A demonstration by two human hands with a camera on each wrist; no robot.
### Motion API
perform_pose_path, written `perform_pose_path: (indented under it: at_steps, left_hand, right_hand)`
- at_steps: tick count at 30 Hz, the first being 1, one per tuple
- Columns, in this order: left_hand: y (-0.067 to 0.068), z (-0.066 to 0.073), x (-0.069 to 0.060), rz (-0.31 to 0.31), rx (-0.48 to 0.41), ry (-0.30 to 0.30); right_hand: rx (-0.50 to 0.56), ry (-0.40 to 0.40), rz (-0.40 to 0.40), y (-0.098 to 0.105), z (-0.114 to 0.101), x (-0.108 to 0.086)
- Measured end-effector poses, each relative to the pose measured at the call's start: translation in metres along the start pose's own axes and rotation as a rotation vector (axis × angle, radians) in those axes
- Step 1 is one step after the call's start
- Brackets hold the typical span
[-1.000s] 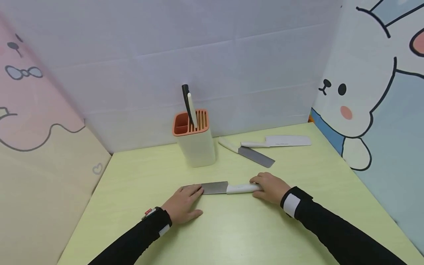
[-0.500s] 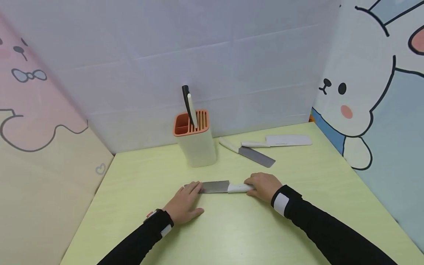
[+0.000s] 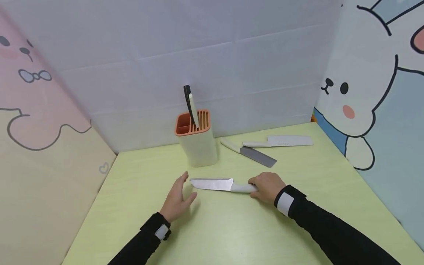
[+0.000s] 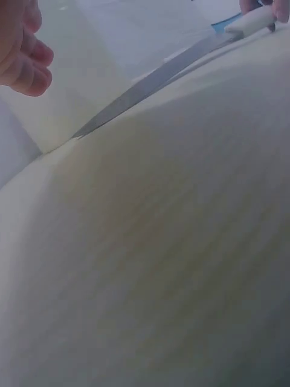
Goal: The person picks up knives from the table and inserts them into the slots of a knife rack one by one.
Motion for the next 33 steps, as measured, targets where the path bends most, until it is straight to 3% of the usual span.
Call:
perform_pose_path:
  at_steps: [4, 9, 13, 17, 21, 27, 30, 33]
  left_hand:
    - [0.006, 0.003, 0.001, 0.037, -0.148, 0.109]
    - [0.011, -0.006, 0.006, 0.116, -0.392, 0.383]
    - [0.015, -0.009, 0.011, 0.135, -0.658, 0.53]
    - [0.018, -0.005, 0.014, 0.085, -0.964, 0.538]
    - [0.018, 0.001, 0.015, 0.034, -1.143, 0.498]
    - [0.018, 0.01, 0.015, -0.048, -1.323, 0.444]
    - [0.018, 0.014, 0.016, -0.07, -1.348, 0.455]
    - [0.018, 0.017, 0.016, -0.042, -1.34, 0.481]
  right_hand:
    - [-0.049, 0.032, 0.043, 0.003, 0.0, -0.002]
    - [-0.055, 0.047, 0.108, 0.006, -0.001, -0.006]
    - [-0.051, 0.072, 0.168, 0.016, -0.003, -0.006]
    - [-0.055, 0.097, 0.197, 0.027, -0.007, -0.005]
    - [-0.039, 0.109, 0.204, 0.035, -0.011, -0.006]
    - [-0.013, 0.12, 0.213, 0.042, -0.011, -0.01]
    - [0.006, 0.119, 0.22, 0.043, -0.01, -0.011]
    - [0.045, 0.101, 0.222, 0.042, -0.009, -0.011]
Point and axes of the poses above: each hand's wrist, its own x-axis towards the middle knuckle, its own y-axis out of the back of the hand, z = x × y, the point moved 2 cm from there along x, towards the middle knuckle, and after that the axes turned 8 degrees about x, right-handed, at the moved point
